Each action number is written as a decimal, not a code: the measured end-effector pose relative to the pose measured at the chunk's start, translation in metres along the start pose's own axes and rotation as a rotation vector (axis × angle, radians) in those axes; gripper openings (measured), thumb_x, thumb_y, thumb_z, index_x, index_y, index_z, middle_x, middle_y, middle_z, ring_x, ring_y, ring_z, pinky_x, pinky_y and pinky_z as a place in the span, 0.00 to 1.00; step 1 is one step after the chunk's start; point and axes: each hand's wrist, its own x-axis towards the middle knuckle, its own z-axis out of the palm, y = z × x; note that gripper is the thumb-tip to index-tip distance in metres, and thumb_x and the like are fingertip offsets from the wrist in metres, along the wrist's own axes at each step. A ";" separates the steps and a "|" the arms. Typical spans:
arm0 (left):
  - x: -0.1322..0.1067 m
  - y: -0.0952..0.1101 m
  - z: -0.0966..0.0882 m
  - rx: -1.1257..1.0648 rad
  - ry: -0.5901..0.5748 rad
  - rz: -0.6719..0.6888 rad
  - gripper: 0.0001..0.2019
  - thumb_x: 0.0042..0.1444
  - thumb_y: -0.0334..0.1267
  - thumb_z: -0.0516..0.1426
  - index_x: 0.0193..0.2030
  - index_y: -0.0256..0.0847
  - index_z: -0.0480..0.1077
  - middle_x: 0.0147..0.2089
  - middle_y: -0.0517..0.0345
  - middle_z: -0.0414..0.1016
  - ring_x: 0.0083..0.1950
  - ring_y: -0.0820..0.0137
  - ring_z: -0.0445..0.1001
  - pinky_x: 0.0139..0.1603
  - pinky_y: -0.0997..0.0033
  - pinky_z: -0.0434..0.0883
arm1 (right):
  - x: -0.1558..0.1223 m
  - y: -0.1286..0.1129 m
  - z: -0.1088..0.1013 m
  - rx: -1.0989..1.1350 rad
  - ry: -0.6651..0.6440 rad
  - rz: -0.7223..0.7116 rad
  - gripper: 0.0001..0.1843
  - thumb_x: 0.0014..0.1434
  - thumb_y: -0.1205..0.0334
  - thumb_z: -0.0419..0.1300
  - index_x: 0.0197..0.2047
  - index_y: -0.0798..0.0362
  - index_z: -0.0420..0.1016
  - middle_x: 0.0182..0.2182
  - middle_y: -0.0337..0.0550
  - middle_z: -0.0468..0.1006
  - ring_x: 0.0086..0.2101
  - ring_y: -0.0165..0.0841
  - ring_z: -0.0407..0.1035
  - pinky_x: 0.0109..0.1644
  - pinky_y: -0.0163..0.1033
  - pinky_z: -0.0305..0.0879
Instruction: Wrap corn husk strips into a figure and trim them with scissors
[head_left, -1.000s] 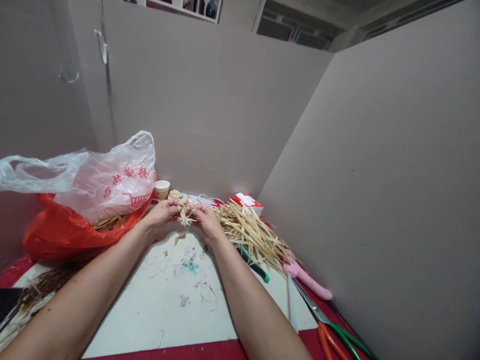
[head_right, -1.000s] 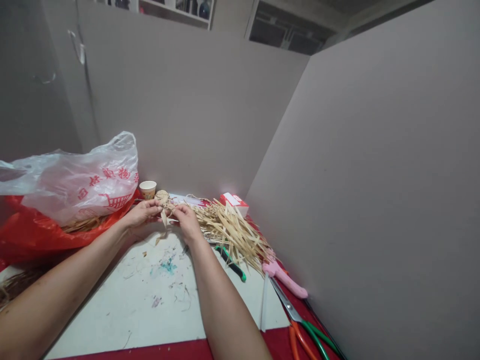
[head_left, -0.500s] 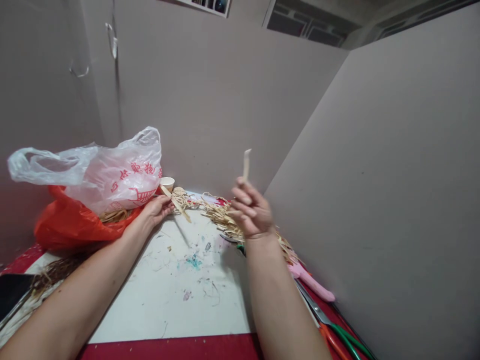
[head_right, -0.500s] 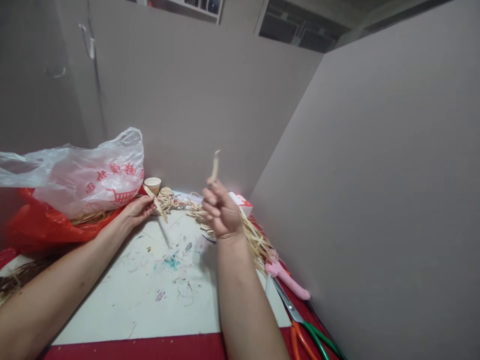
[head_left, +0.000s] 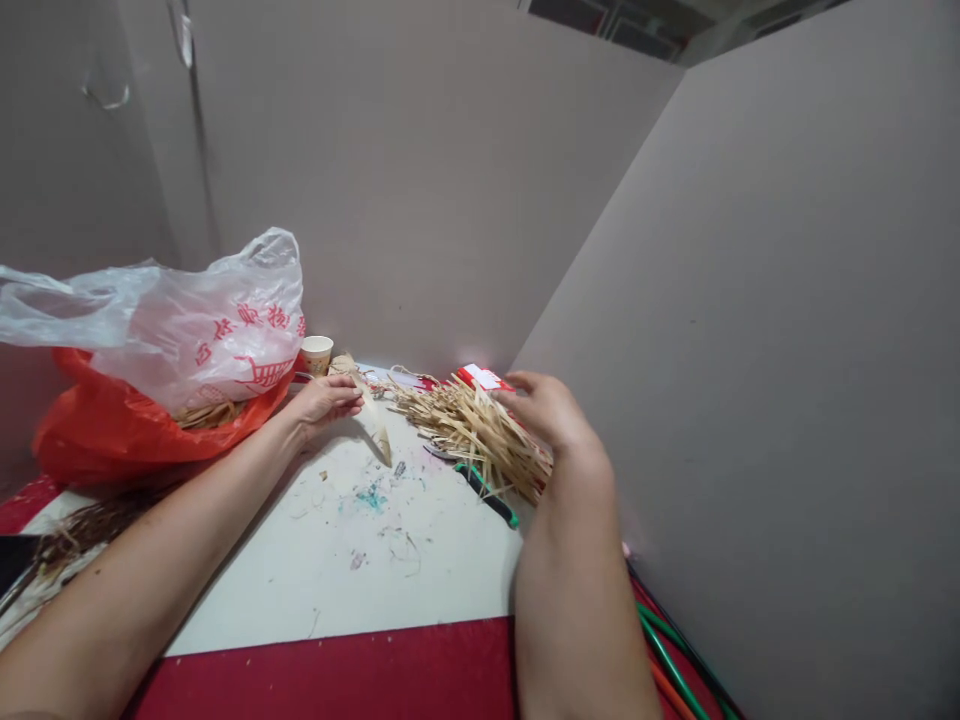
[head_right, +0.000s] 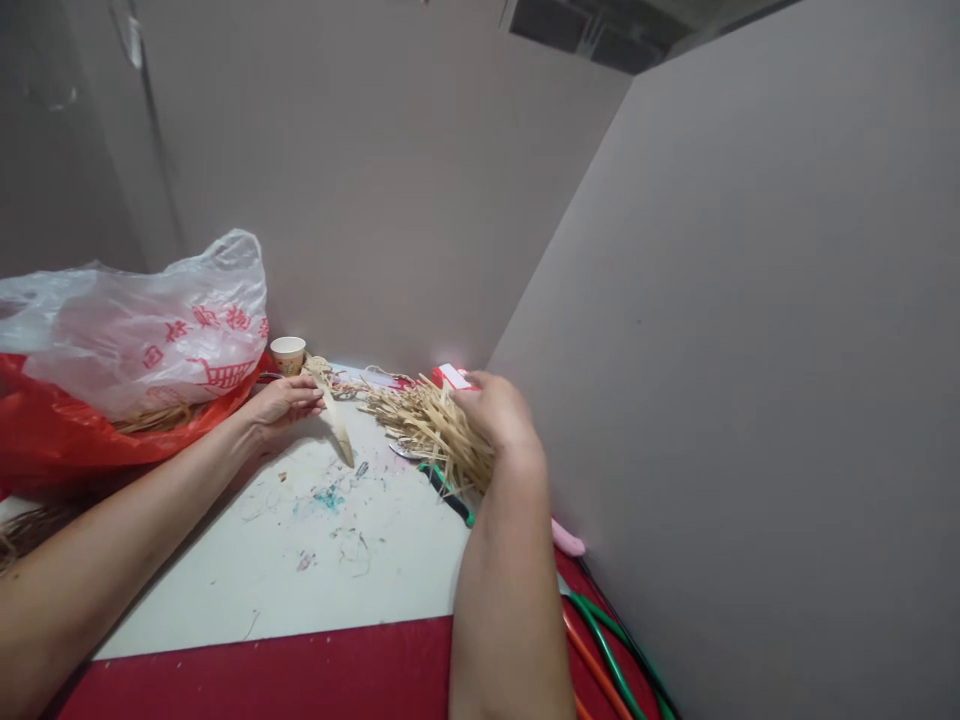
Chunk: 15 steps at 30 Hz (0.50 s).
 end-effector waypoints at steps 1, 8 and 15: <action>-0.001 0.000 0.003 0.019 -0.024 0.005 0.08 0.44 0.21 0.64 0.28 0.33 0.69 0.24 0.55 0.73 0.27 0.73 0.76 0.31 0.75 0.75 | -0.002 -0.010 0.006 0.060 -0.030 0.017 0.08 0.44 0.61 0.66 0.31 0.52 0.80 0.32 0.49 0.82 0.33 0.38 0.75 0.38 0.43 0.68; -0.008 0.000 0.016 0.113 -0.186 0.083 0.11 0.39 0.29 0.68 0.30 0.33 0.72 0.27 0.58 0.74 0.29 0.75 0.75 0.37 0.72 0.74 | -0.028 -0.089 0.057 0.519 -0.544 0.029 0.04 0.49 0.63 0.64 0.28 0.55 0.79 0.24 0.42 0.79 0.26 0.32 0.72 0.28 0.34 0.64; -0.019 0.002 0.027 0.211 -0.212 0.164 0.16 0.39 0.30 0.68 0.36 0.35 0.71 0.28 0.60 0.74 0.29 0.75 0.73 0.35 0.71 0.73 | -0.033 -0.087 0.081 0.549 -0.631 0.142 0.08 0.48 0.68 0.62 0.20 0.55 0.73 0.16 0.36 0.72 0.18 0.25 0.65 0.21 0.29 0.57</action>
